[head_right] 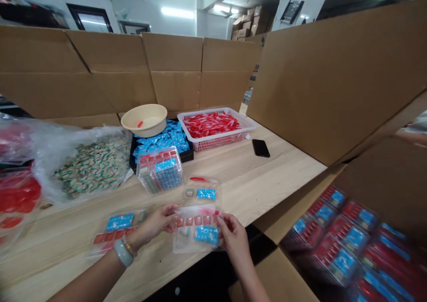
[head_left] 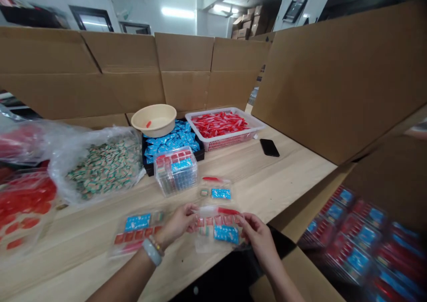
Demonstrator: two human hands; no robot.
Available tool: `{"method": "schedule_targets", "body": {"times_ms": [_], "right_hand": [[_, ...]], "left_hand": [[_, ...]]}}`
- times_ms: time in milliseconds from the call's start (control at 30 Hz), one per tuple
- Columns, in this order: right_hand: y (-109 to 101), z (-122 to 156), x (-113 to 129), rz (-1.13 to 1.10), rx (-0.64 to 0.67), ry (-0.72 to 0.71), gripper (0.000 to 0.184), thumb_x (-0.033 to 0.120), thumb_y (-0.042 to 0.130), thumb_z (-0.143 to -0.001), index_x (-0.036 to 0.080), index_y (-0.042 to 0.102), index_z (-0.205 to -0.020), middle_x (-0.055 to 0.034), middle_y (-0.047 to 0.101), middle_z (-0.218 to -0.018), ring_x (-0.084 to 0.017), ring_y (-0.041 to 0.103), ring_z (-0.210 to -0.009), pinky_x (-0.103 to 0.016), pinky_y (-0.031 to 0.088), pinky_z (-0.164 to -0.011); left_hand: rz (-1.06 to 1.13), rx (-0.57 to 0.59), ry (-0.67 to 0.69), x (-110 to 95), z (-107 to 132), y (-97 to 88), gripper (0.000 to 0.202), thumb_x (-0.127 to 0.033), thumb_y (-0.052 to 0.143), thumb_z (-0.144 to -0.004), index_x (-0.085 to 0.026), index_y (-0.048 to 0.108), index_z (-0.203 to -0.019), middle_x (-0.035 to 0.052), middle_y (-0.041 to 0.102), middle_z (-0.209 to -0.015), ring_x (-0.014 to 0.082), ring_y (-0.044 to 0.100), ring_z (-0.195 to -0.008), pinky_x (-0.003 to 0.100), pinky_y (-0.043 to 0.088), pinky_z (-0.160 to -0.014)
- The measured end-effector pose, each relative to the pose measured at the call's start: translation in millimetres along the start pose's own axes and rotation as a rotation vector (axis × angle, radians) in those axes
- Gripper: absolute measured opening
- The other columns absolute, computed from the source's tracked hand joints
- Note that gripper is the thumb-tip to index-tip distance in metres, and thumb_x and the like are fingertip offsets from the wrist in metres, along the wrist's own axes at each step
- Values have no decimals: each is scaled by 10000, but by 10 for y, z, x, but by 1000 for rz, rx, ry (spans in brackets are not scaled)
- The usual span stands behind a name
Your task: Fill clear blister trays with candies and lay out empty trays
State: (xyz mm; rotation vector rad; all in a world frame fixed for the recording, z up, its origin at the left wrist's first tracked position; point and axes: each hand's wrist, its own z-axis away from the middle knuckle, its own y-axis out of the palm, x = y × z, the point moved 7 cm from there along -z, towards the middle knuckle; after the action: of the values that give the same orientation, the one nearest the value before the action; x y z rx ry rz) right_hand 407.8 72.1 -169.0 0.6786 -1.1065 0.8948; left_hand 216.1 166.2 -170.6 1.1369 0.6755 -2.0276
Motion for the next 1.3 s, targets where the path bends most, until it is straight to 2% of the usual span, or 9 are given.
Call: {"method": "schedule_targets", "body": {"times_ms": [400, 533, 733, 833, 967, 1033, 1100, 1200, 1300], "right_hand": [[-172, -299, -307, 671, -58, -151, 529, 569, 373, -713, 109, 535, -919, -57, 522, -677, -176, 492, -658, -295, 372, -645], [-178, -318, -444, 759, -83, -186, 608, 520, 320, -752, 58, 473, -1116, -108, 537, -883, -199, 502, -808, -306, 374, -748], [142, -220, -436, 774, 41, -275, 518, 422, 332, -800, 82, 466, -1167, -97, 481, -1071, -177, 464, -970, -269, 342, -859], [311, -171, -413, 886, 93, -260, 558, 444, 280, -812, 78, 425, -1208, -106, 460, -1081, -199, 480, -940, -304, 367, -830], [491, -64, -243, 1103, -53, -367, 646, 566, 230, -786, 135, 389, -1241, -116, 458, -1054, -262, 514, -848, -400, 426, -687], [871, 169, -35, 1046, -96, -784, 610, 551, 278, -797, 108, 430, -1187, -127, 494, -975, -250, 529, -830, -387, 450, -688], [1444, 599, 16, 949, 41, -1203, 419, 409, 331, -836, 110, 455, -1102, -124, 530, -947, -231, 538, -830, -359, 471, -669], [2323, 1325, -148, 781, 384, -1469, 340, 311, 426, -819, 122, 450, -1100, -112, 549, -959, -184, 546, -861, -278, 491, -682], [3111, 1852, -414, 724, 738, -1404, 374, 285, 461, -805, 142, 486, -1149, -95, 539, -1025, -164, 522, -935, -257, 471, -782]], "left_hand": [[-355, -115, 176, -73, -517, -7, 308, -120, 430, -709, -50, 545, -986, 60, 524, -747, 113, 465, -610, 247, 388, -592], [-546, -260, 308, 18, -426, -8, 371, -154, 421, -723, -128, 557, -1068, 90, 498, -1023, 185, 463, -926, 308, 331, -873], [-704, -389, 298, 195, -1, 58, 453, -208, 319, -809, -44, 429, -1216, 150, 410, -1169, 211, 392, -1084, 319, 293, -959], [-902, -541, 409, 300, 473, -387, 485, -284, 372, -823, -155, 340, -1289, 93, 343, -1253, 185, 349, -1138, 319, 317, -957], [-1109, -1062, 399, 903, 1736, -1755, 481, -421, 378, -829, -101, 423, -1186, 111, 432, -1151, 178, 395, -1075, 316, 343, -930], [-1178, -1326, 74, 1452, 2542, -2369, 585, -489, 328, -822, -15, 450, -1142, 165, 440, -1129, 230, 388, -1074, 353, 329, -929], [-1207, -1409, -306, 1968, 3169, -2660, 676, -538, 330, -786, 24, 452, -1141, 216, 392, -1186, 298, 348, -1108, 418, 315, -908], [-1145, -1291, -479, 2353, 3473, -2603, 599, -489, 341, -803, -60, 412, -1215, 142, 397, -1230, 255, 337, -1138, 412, 277, -932], [-1033, -1165, -401, 2378, 3403, -2382, 366, -364, 314, -847, -140, 549, -1017, 76, 517, -1053, 198, 449, -976, 360, 328, -867]]}}
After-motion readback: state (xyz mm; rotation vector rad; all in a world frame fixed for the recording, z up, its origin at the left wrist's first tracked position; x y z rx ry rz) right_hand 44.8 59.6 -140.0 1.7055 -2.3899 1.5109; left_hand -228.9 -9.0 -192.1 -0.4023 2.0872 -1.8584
